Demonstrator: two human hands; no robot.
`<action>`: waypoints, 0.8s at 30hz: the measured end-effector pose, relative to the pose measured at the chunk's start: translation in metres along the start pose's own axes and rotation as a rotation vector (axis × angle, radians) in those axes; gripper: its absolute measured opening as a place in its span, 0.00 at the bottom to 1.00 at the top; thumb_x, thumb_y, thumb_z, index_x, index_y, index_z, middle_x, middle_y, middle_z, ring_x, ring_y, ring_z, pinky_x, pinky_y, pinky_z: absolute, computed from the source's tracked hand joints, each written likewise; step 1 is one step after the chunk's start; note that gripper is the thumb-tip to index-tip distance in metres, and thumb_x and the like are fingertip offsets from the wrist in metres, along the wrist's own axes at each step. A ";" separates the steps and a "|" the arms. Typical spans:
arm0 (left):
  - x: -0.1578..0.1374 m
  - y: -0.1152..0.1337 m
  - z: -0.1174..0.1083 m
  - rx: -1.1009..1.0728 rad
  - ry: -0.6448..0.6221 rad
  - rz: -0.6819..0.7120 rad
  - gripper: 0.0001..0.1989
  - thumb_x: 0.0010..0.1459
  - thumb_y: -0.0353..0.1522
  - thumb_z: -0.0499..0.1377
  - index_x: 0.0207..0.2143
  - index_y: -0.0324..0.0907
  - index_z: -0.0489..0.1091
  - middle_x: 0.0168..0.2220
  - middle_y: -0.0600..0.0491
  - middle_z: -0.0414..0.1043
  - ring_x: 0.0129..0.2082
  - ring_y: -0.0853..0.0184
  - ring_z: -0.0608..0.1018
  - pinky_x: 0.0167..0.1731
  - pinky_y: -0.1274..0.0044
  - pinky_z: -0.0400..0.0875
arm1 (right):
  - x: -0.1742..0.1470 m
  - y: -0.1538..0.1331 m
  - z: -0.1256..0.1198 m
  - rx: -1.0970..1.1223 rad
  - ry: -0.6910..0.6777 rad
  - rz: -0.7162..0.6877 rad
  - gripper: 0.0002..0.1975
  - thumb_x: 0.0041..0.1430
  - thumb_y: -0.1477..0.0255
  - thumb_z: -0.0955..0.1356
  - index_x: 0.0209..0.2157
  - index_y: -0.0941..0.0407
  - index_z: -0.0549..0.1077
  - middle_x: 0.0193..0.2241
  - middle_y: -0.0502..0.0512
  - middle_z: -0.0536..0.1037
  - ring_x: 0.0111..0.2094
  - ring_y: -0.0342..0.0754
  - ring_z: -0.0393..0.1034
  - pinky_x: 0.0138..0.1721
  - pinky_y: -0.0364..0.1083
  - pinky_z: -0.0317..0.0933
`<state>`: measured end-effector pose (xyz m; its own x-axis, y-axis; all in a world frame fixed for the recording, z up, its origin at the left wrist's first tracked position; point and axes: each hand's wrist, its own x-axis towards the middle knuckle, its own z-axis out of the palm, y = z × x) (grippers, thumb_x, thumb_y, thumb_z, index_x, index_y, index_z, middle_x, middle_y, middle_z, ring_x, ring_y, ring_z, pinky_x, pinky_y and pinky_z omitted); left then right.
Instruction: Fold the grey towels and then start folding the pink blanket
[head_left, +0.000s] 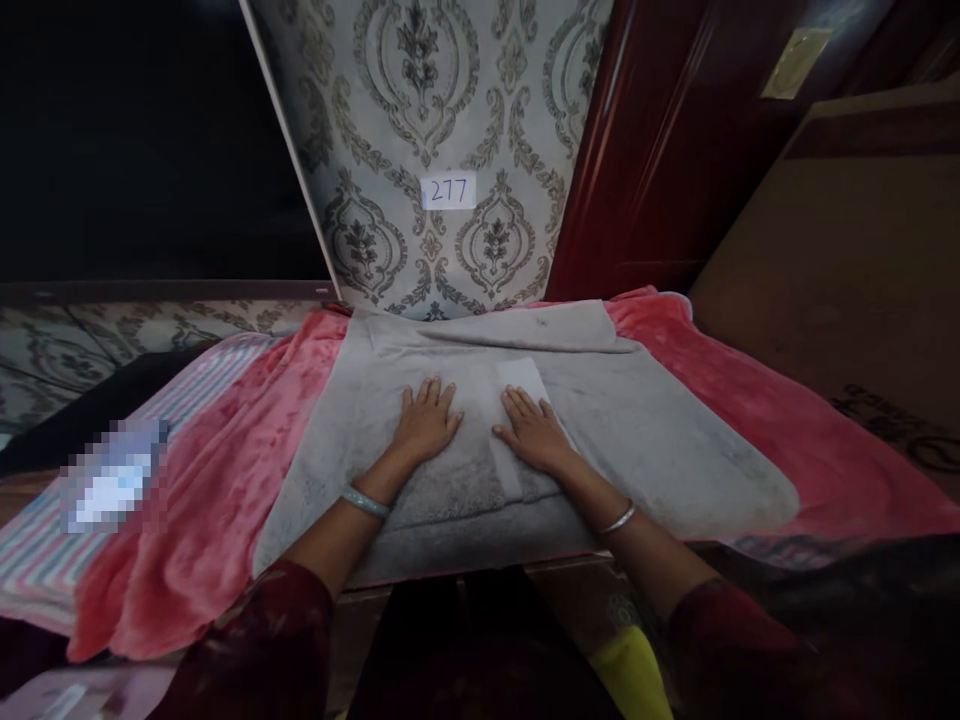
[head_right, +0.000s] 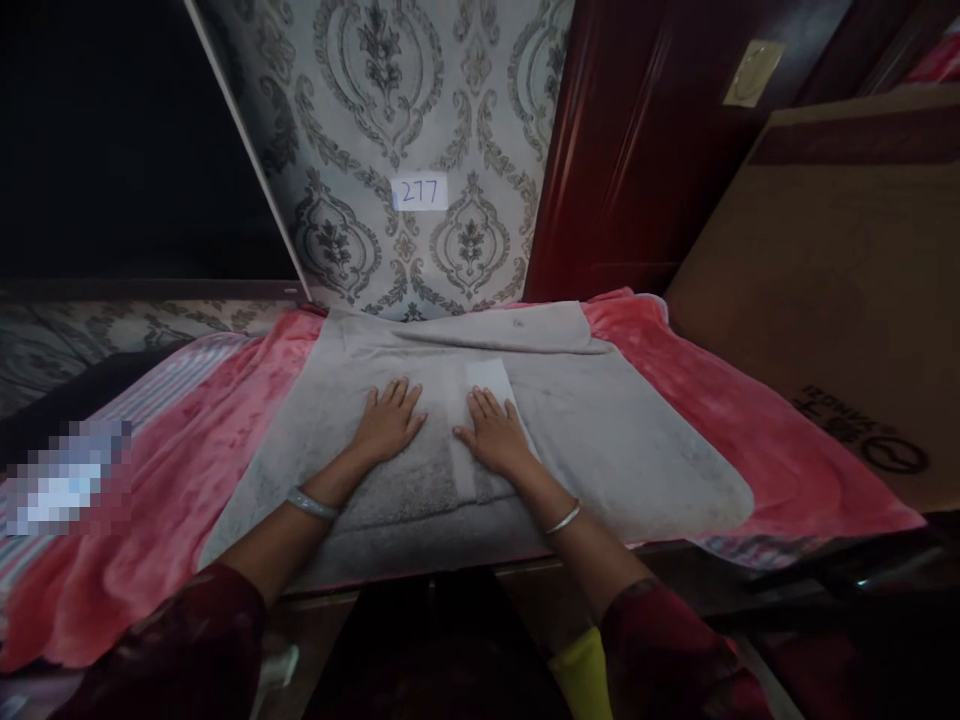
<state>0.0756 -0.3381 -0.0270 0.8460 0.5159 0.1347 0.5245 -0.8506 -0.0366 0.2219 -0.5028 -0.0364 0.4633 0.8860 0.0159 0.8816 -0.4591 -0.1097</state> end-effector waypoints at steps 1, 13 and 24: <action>0.000 0.000 0.001 -0.007 -0.003 0.001 0.32 0.71 0.43 0.44 0.72 0.41 0.53 0.73 0.40 0.48 0.73 0.52 0.52 0.69 0.51 0.47 | 0.001 0.005 -0.002 -0.010 -0.012 0.033 0.35 0.72 0.56 0.54 0.73 0.60 0.48 0.74 0.59 0.44 0.74 0.52 0.35 0.71 0.62 0.39; 0.001 -0.002 0.006 -0.028 0.024 0.004 0.31 0.71 0.43 0.44 0.71 0.41 0.54 0.73 0.40 0.49 0.73 0.51 0.53 0.68 0.50 0.47 | 0.085 -0.038 -0.018 0.061 0.085 -0.018 0.33 0.74 0.57 0.51 0.72 0.59 0.51 0.73 0.60 0.48 0.74 0.53 0.38 0.70 0.61 0.38; 0.001 -0.002 0.005 -0.056 0.011 0.025 0.32 0.70 0.44 0.43 0.71 0.40 0.54 0.73 0.40 0.49 0.73 0.51 0.52 0.69 0.50 0.46 | 0.086 0.019 -0.001 0.056 0.057 0.170 0.33 0.74 0.58 0.51 0.73 0.59 0.49 0.74 0.60 0.46 0.74 0.56 0.38 0.69 0.62 0.42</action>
<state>0.0761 -0.3355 -0.0318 0.8575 0.4935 0.1455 0.4968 -0.8677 0.0156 0.2783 -0.4351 -0.0362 0.6113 0.7899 0.0482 0.7842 -0.5964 -0.1711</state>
